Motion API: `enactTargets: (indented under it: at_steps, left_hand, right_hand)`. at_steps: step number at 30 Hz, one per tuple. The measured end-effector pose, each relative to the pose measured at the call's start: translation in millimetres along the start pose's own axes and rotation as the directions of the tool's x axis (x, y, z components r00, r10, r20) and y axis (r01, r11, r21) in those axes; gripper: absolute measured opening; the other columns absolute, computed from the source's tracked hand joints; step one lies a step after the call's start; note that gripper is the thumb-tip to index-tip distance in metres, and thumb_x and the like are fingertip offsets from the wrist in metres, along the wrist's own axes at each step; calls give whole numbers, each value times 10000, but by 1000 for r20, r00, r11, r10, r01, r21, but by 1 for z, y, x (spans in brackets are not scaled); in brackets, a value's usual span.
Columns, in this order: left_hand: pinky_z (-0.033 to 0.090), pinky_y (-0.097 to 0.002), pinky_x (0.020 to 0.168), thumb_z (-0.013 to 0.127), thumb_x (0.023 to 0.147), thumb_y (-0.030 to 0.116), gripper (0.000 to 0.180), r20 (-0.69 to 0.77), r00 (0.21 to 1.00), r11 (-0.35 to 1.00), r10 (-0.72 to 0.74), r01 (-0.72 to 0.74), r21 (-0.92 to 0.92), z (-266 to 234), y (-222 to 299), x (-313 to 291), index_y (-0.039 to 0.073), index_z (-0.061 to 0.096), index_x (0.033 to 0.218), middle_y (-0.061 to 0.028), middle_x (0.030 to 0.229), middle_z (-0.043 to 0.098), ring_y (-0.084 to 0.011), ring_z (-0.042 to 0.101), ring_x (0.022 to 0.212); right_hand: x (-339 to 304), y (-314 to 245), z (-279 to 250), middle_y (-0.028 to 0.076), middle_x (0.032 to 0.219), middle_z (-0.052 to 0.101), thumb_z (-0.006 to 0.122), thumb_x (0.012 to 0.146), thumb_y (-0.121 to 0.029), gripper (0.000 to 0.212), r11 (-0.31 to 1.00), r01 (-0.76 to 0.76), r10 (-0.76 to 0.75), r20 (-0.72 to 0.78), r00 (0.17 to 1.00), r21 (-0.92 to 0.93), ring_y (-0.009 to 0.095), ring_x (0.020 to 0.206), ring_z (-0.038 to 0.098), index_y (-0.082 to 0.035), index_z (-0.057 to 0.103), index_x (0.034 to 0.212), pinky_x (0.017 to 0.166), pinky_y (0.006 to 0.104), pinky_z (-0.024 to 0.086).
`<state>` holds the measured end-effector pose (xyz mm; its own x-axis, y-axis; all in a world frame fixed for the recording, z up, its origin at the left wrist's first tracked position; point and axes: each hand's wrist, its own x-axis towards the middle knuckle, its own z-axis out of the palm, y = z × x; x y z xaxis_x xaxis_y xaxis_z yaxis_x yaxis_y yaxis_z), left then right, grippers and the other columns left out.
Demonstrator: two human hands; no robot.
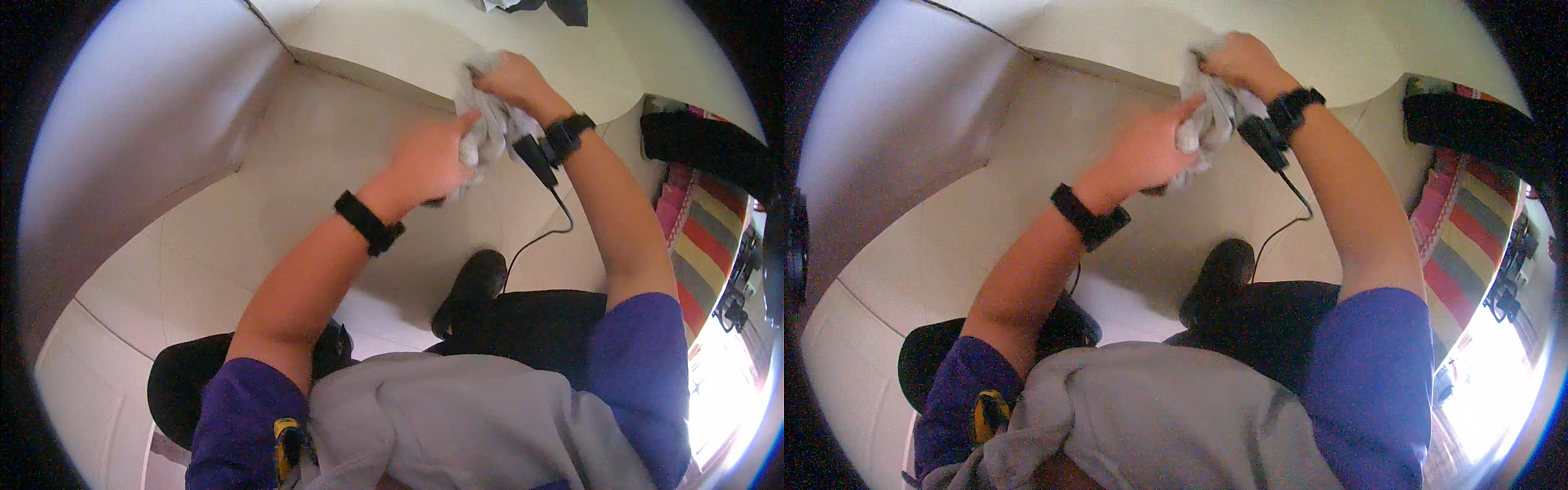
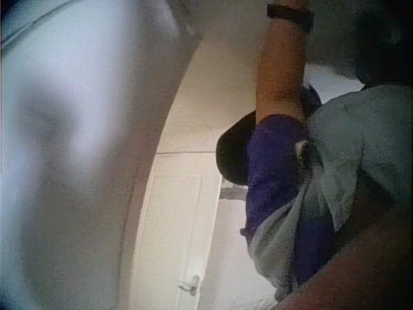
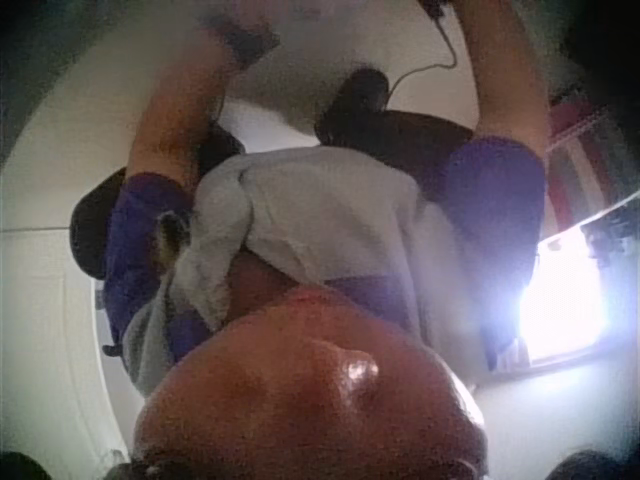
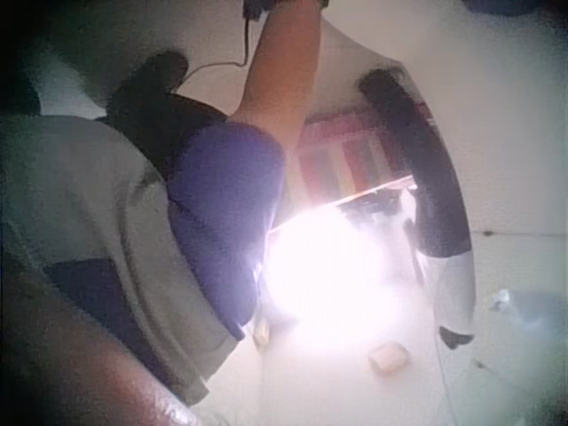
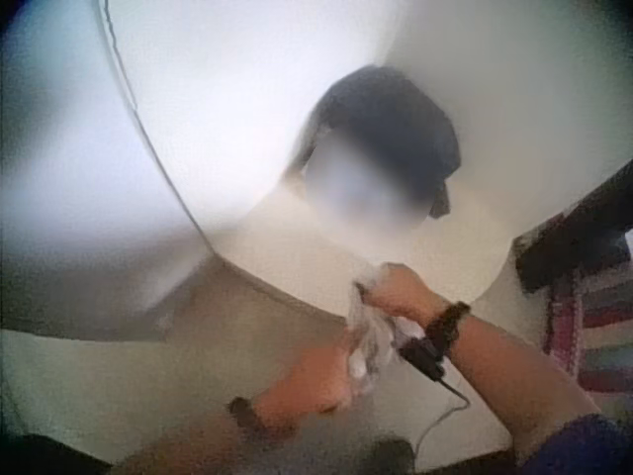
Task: The person wipes a white built-in shelf unit and a glass shelf with a cloth.
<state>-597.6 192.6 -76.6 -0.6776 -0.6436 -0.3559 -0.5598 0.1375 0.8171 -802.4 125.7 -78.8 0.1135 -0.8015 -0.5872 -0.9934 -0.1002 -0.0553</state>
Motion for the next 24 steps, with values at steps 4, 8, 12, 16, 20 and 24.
enactTargets:
  at_steps: [4, 8, 12, 16, 20, 24]
  left_hand:
    - [501, -427, 832, 676, 729, 200, 707, -88, 992, 979, 90, -104, -176, 16, -9, 0, 124, 421, 1384, -239, 1031, 643, -405, 624, 935]
    - [498, -434, 836, 672, 738, 225, 668, -180, 977, 956, 117, -160, -245, 3, -15, 23, 112, 457, 1361, -235, 1036, 646, -399, 625, 940]
    - [490, -440, 853, 669, 747, 234, 666, -59, 997, 999, 45, -44, 22, -7, 7, 9, 114, 453, 1366, -227, 1059, 646, -395, 619, 961]
    - [487, -439, 854, 676, 734, 236, 690, 79, 990, 993, 113, -110, -32, 10, 5, 10, 115, 445, 1373, -227, 1061, 645, -391, 616, 971]
    - [489, -433, 854, 673, 730, 218, 702, -189, 975, 992, 120, -126, -22, 12, 4, 26, 102, 430, 1379, -230, 1056, 648, -371, 627, 965]
    - [485, -432, 875, 662, 730, 202, 694, -195, 979, 994, 61, -78, -77, -25, -1, 31, 82, 430, 1373, -239, 1082, 639, -367, 623, 994]
  right_hand:
    - [-16, -9, 6, 262, 1037, 633, 706, 665, -416, 603, 951, -183, 235, -198, 952, 250, 387, 991, 605, 47, 617, 1042, 860, 403, 480]
    - [10, -3, -6, 234, 899, 663, 676, 681, -391, 503, 898, -211, 302, -193, 934, 386, 375, 880, 638, 31, 638, 951, 780, 430, 506]
    - [16, 12, 23, 246, 917, 658, 651, 711, -387, 477, 974, -164, 179, -94, 979, 154, 384, 887, 631, 35, 646, 931, 804, 434, 495]
    - [-22, 20, 30, 260, 778, 642, 568, 656, -250, 333, 981, -73, 105, -177, 979, 178, 426, 784, 630, 45, 665, 775, 754, 444, 516]
    - [3, 20, 12, 263, 789, 641, 597, 590, -236, 304, 906, -197, 334, -346, 877, 375, 420, 759, 631, 20, 670, 735, 707, 446, 511]
    - [44, 9, -7, 265, 786, 628, 598, 603, -263, 321, 902, -125, 293, -374, 880, 413, 423, 766, 612, 20, 654, 743, 694, 431, 500]
